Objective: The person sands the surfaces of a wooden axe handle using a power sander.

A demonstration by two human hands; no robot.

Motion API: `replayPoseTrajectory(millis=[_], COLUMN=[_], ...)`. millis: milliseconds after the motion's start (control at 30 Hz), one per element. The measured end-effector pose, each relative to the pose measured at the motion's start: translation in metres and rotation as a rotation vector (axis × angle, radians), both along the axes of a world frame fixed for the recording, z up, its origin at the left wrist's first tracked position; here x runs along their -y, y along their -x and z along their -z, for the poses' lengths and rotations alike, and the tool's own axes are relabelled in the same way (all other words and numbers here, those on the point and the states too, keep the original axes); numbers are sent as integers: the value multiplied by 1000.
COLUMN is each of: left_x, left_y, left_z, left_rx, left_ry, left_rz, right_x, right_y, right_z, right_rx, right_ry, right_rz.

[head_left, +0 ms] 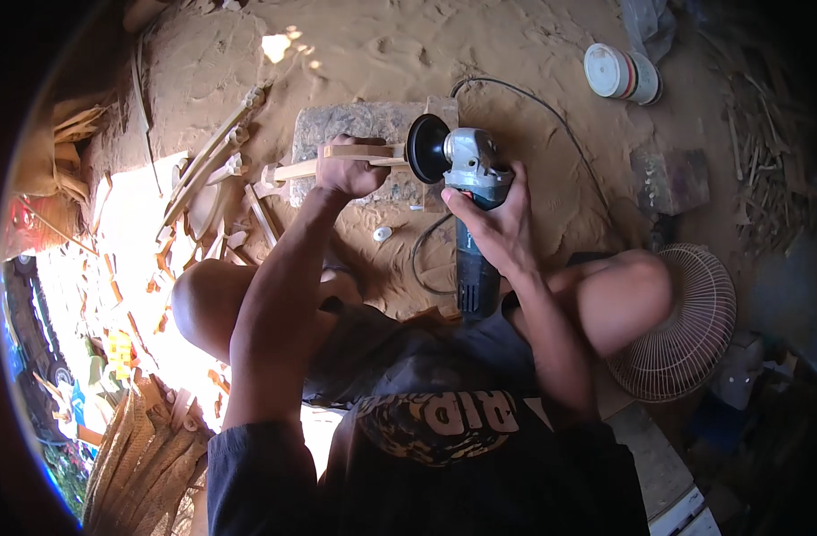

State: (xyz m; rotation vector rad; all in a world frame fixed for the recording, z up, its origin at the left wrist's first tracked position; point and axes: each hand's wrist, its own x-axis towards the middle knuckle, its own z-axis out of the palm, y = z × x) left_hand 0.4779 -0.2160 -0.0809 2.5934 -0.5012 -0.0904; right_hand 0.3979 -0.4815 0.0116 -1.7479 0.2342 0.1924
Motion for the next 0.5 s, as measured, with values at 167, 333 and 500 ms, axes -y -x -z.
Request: replayPoseTrajectory(millis=[167, 333, 500], left_x=[11, 4, 8], left_y=[-4, -1, -4], left_z=[-4, -2, -2], left_rx=[0, -39, -12], left_ry=[37, 45, 66], left_rz=[-37, -34, -40], right_x=[4, -3, -1], right_y=[2, 3, 6], right_z=[7, -6, -2], right_rx=[-6, 19, -21], right_ry=[9, 33, 4], right_rz=[33, 2, -7])
